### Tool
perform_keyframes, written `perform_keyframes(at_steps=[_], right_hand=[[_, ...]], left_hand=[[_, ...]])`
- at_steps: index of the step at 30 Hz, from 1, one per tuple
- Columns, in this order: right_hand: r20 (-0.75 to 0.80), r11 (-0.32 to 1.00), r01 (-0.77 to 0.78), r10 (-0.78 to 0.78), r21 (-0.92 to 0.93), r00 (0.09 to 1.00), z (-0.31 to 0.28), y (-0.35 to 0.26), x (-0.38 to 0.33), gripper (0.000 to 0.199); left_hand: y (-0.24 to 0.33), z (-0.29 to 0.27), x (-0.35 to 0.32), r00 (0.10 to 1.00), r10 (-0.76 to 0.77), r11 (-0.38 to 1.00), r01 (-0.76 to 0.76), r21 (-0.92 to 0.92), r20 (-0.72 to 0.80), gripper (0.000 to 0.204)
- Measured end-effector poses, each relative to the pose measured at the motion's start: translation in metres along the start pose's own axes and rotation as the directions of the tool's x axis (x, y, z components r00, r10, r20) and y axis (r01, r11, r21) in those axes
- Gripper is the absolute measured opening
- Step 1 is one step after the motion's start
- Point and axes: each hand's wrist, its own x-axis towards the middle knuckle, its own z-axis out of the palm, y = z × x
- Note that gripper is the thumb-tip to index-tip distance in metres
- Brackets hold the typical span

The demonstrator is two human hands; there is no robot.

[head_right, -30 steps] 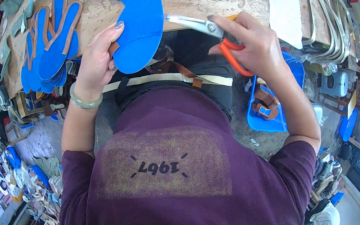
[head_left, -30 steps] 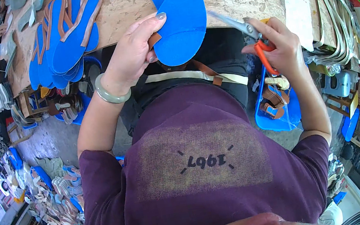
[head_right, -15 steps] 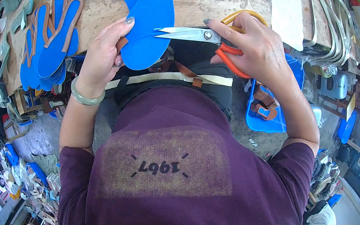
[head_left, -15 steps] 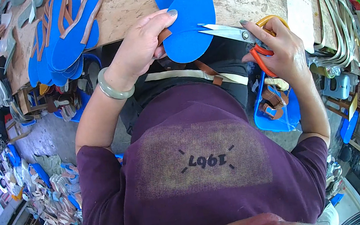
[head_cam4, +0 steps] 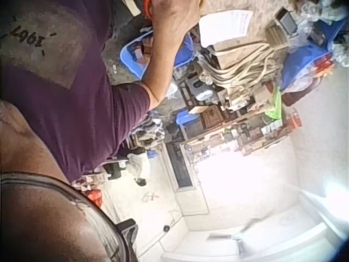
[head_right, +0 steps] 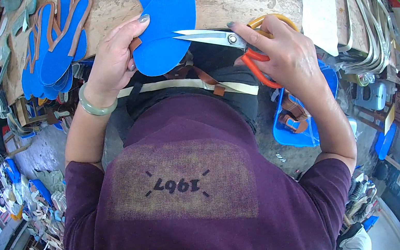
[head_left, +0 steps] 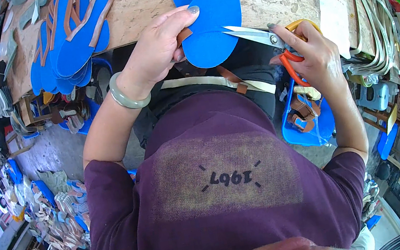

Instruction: The person assembles blue flip-flops by attaching brown straps to the soles. They use scissors to trim the straps and a handheld tool to press the straps into place. The person handles multiple soles and straps, working at a wooden table in a workshop environment.

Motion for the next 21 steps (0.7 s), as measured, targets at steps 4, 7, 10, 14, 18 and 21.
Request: perform_keyframes(at_steps=[4,7,10,14,18,21], right_hand=[[-0.003,0.999,0.007,-0.007,-0.042,1.0,-0.004,-0.002,0.0,0.055],[-0.01,0.997,0.023,-0.024,-0.072,1.0,-0.004,-0.001,-0.001,0.055],[-0.005,0.995,0.032,-0.032,-0.096,0.999,-0.001,0.0,-0.003,0.054],[-0.053,0.992,0.046,-0.053,-0.115,0.997,0.003,0.001,-0.005,0.051],[-0.106,0.996,-0.012,0.021,0.086,0.994,0.015,0.0,-0.009,0.056],[-0.07,0.929,-0.146,0.18,0.339,0.981,0.013,-0.007,-0.008,0.063]], left_hand=[[0.0,0.0,0.001,1.0,0.0,0.999,0.001,-0.041,0.019,0.026],[0.0,0.003,0.001,1.0,0.013,0.999,-0.012,-0.036,0.007,0.025],[-0.001,-0.001,0.003,0.999,0.0,0.998,0.003,-0.064,0.044,0.024],[0.001,0.001,0.004,0.998,-0.043,0.998,0.045,-0.053,0.037,0.023],[0.0,0.001,0.003,0.999,-0.01,0.999,0.009,0.034,0.034,0.026],[0.005,0.006,0.003,1.0,-0.008,0.998,0.009,0.068,-0.009,0.033]])
